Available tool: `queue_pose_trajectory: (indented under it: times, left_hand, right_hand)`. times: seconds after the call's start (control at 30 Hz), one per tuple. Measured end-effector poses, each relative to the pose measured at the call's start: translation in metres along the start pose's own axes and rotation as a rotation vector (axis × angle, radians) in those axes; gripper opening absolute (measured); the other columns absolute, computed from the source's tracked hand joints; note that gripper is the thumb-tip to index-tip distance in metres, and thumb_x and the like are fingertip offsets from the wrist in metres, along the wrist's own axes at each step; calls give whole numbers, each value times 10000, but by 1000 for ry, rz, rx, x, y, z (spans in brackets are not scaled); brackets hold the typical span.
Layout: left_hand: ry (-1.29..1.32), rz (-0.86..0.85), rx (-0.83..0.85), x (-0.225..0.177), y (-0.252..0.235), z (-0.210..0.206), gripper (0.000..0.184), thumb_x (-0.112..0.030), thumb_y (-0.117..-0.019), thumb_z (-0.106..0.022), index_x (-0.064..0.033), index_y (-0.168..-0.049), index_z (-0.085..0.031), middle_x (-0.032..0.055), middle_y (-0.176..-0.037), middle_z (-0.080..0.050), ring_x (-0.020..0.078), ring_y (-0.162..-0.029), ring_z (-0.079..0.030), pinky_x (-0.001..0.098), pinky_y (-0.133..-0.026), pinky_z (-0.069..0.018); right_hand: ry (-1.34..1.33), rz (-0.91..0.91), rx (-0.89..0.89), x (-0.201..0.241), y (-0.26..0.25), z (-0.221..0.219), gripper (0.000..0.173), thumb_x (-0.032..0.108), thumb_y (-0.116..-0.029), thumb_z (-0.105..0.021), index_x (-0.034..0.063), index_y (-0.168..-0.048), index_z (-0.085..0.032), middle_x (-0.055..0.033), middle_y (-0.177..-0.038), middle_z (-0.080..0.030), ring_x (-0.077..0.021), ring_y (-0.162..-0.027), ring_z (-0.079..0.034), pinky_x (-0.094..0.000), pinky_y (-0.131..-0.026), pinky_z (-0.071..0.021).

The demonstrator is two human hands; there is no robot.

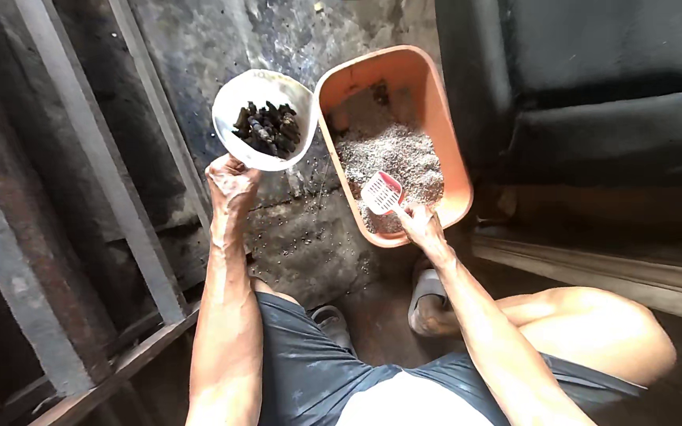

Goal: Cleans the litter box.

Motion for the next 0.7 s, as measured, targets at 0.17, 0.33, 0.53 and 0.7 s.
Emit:
queue_pose_trajectory:
  times: [0.17,0.33,0.53,0.7]
  left_hand:
    - [-16,-45,1,-6,6,1,152,-203,-896,-740,-55,-930,-727,-1,-831,-703,-13,-743,-618,252,-744,-519]
    - [-36,-67,-16,-6,8,4,179,-225,-901,-743,-51,-941,-739,18,-868,-721,-2,-798,-641,262,-795,-525]
    - [-20,-87,-44,-14,12,6,159,-181,-900,-734,-32,-957,-732,-4,-885,-722,-61,-809,-629,184,-809,-516]
    - [-23,-73,-25,-12,16,10,168,-190,-899,-743,-37,-968,-735,2,-894,-727,-47,-813,-641,205,-813,-534]
  right_hand:
    - [64,34,29,22,-25,-19,261,229,-1019,-578,7,-1070,-705,-259,-988,-695,-449,-947,-681,-646,-779,-527]
    - [20,21,30,38,-37,-32,272,235,-1039,-535,0,-1071,-667,-264,-959,-682,-453,-901,-681,-637,-722,-531]
    - [49,1,37,36,-53,-35,280,239,-1049,-515,16,-1100,-677,-250,-1000,-696,-437,-951,-686,-630,-763,-526]
    - [210,-8,56,42,-58,-5,295,244,-1031,-533,18,-1141,-690,-258,-1093,-704,-447,-1054,-676,-651,-852,-505]
Point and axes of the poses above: each hand's wrist, its own y-axis away from the middle knuckle, its own z-axis out of the back of the hand, x = y × z, the point moved 2 cm from there along -y, towards the middle knuckle
